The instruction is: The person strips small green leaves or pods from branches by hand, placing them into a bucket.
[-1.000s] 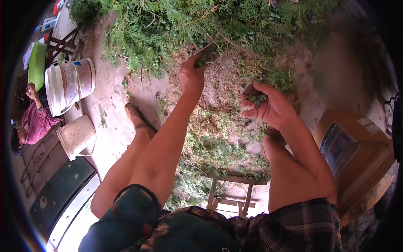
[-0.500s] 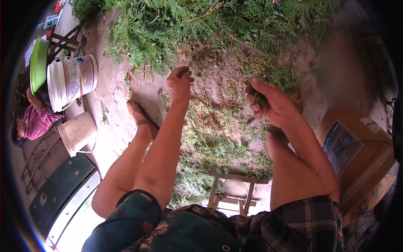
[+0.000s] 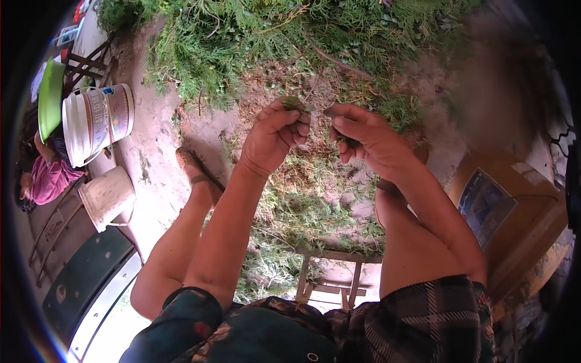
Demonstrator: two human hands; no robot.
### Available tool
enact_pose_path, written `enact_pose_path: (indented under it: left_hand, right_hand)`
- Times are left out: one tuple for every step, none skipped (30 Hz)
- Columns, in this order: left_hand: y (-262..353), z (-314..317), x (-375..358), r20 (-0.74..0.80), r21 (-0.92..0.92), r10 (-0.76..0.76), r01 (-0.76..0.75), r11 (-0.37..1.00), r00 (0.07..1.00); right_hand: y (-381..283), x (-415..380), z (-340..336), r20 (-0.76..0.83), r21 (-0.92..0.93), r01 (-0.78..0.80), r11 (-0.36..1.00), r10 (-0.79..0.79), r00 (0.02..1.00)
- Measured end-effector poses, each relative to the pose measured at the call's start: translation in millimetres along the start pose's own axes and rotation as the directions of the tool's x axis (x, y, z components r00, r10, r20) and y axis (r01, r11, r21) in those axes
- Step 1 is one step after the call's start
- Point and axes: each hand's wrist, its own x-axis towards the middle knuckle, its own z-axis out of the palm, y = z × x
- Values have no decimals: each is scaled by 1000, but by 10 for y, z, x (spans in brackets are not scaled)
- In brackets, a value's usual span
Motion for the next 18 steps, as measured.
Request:
enact_pose_path:
  left_hand:
    - [0,70,-16,9,7,-12,12,1000,1000]
    - [-7,120,-22,11,6,-13,13,1000,1000]
    - [-15,162,-27,29,70,-30,28,997,999]
    - [-26,202,-33,45,134,-47,41,990,998]
    - [-38,245,-48,46,134,-47,41,990,998]
    - [-55,287,-70,-21,263,-40,44,964,999]
    - [-82,321,-88,-87,386,-24,56,921,996]
    - [-135,347,-92,-90,386,-23,56,921,996]
    - [-207,357,-87,-177,482,4,83,872,984]
    - [-272,325,-79,-261,570,41,119,813,965]
    - [-454,87,-13,-227,837,229,69,543,947]
    - [-491,3,-36,-235,837,237,72,543,943]
    - [-497,-53,-65,-165,935,97,125,332,981]
    - [-524,-126,-87,-124,987,-63,129,98,990]
    - [-592,-298,-187,138,987,-102,-128,99,985]
    - [-531,-343,-239,129,988,-111,-118,102,985]
    - [-446,-369,-231,54,995,-63,-48,90,997]
    - [-373,-382,-141,-13,997,-7,13,78,1000]
  right_hand:
    - [-5,-2,37,-3,0,0,1000,0,1000]
    - [-15,-3,77,1,-30,18,999,-18,1000]
    - [-20,-7,95,6,-59,37,998,-37,999]
    - [-14,-1,83,5,-59,37,998,-37,999]
    - [-3,16,64,18,-129,82,988,-80,997]
    - [5,24,53,34,-197,126,972,-122,992]
    - [-1,18,60,36,-197,126,972,-121,992]
    - [-15,9,72,34,-388,89,917,-82,996]
    - [-28,2,86,25,-564,52,824,-46,999]
    - [-27,-15,91,30,-565,54,824,-44,999]
    - [-22,-45,90,73,-333,44,942,-21,997]
    - [-30,-70,85,123,-81,17,997,-7,992]
    - [-94,-98,64,208,115,-20,993,-4,978]
    - [-143,-85,22,211,112,-15,994,-10,977]
    - [-159,-81,-14,207,186,39,982,-78,975]
    - [-145,-90,-18,198,264,83,961,-138,971]
    - [-162,-98,13,148,287,125,950,-173,974]
    - [-170,-89,25,147,286,129,950,-177,973]
